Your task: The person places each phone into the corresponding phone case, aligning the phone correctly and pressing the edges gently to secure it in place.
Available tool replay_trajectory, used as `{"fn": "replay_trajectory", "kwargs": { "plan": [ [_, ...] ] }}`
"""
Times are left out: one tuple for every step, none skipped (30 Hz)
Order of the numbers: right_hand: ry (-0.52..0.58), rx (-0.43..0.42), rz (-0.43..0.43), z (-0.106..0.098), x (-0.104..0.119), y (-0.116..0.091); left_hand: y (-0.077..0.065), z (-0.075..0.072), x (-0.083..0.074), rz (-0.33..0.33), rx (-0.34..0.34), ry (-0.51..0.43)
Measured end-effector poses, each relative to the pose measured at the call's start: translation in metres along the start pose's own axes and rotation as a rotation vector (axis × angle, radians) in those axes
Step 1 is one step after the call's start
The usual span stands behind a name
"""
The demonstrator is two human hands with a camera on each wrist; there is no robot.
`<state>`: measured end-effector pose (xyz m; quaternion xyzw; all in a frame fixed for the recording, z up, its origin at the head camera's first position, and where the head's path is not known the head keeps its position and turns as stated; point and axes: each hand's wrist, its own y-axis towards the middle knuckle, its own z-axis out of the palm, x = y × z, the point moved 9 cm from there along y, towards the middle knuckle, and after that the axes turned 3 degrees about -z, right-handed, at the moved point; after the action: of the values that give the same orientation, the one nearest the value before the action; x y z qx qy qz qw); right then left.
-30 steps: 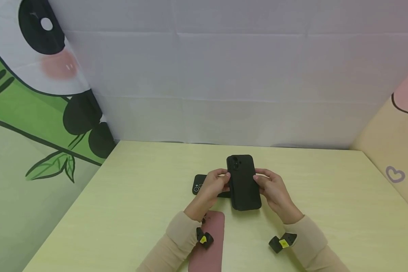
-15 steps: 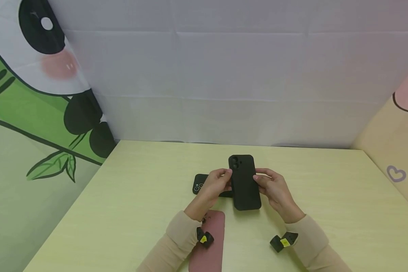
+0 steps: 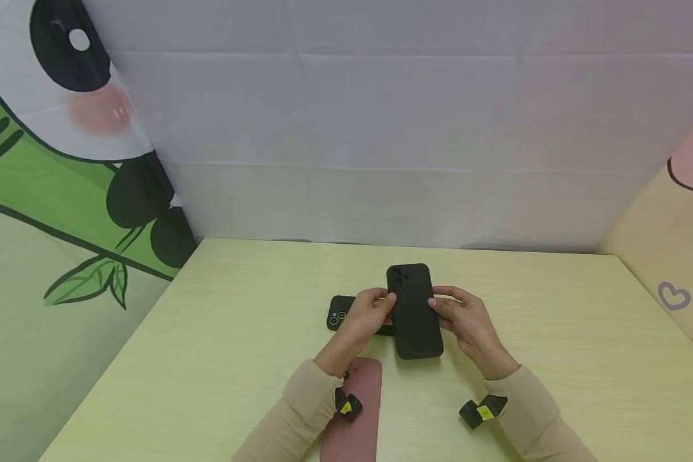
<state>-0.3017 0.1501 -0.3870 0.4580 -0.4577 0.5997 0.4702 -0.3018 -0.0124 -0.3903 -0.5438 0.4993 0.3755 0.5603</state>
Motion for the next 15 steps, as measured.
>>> {"fn": "replay_trajectory", "kwargs": {
  "plan": [
    [-0.004,0.001,0.006,0.0000,-0.0001,0.0009,0.0006,0.0000,-0.0005,0.003,-0.005,0.008],
    [-0.015,0.003,0.018,-0.0001,-0.0005,0.0018,0.0014,-0.0001,-0.0005,0.000,-0.012,0.015],
    [-0.019,0.006,0.025,-0.0002,-0.0008,0.0030,0.0024,-0.0004,-0.0005,0.000,-0.019,0.021],
    [-0.026,0.009,0.034,-0.0004,-0.0011,0.0040,0.0031,-0.0006,-0.0005,0.002,-0.025,0.026],
    [-0.028,0.009,0.040,-0.0005,-0.0008,0.0047,0.0031,-0.0008,-0.0015,0.005,-0.032,0.031],
    [-0.032,0.012,0.045,-0.0007,-0.0006,0.0054,0.0029,-0.0010,-0.0026,0.011,-0.039,0.035],
    [-0.035,0.011,0.050,-0.0008,-0.0004,0.0060,0.0027,-0.0012,-0.0037,0.016,-0.044,0.036],
    [-0.036,0.015,0.051,-0.0007,0.0002,0.0064,0.0021,-0.0014,-0.0049,0.016,-0.051,0.036],
    [-0.036,0.016,0.050,-0.0008,0.0008,0.0068,0.0024,-0.0016,-0.0052,0.019,-0.057,0.034],
    [-0.037,0.019,0.049,-0.0008,0.0014,0.0071,0.0024,-0.0018,-0.0057,0.019,-0.063,0.034],
    [-0.039,0.022,0.047,-0.0009,0.0019,0.0076,0.0025,-0.0021,-0.0061,0.017,-0.072,0.034],
    [-0.040,0.025,0.046,-0.0010,0.0022,0.0082,0.0030,-0.0024,-0.0061,0.014,-0.079,0.033],
    [-0.040,0.026,0.046,-0.0012,0.0025,0.0089,0.0040,-0.0031,-0.0057,0.009,-0.089,0.034],
    [-0.039,0.027,0.046,-0.0014,0.0026,0.0097,0.0047,-0.0037,-0.0054,0.002,-0.098,0.035],
    [-0.040,0.028,0.047,-0.0018,0.0026,0.0107,0.0059,-0.0044,-0.0045,-0.005,-0.106,0.034]
  ]
}}
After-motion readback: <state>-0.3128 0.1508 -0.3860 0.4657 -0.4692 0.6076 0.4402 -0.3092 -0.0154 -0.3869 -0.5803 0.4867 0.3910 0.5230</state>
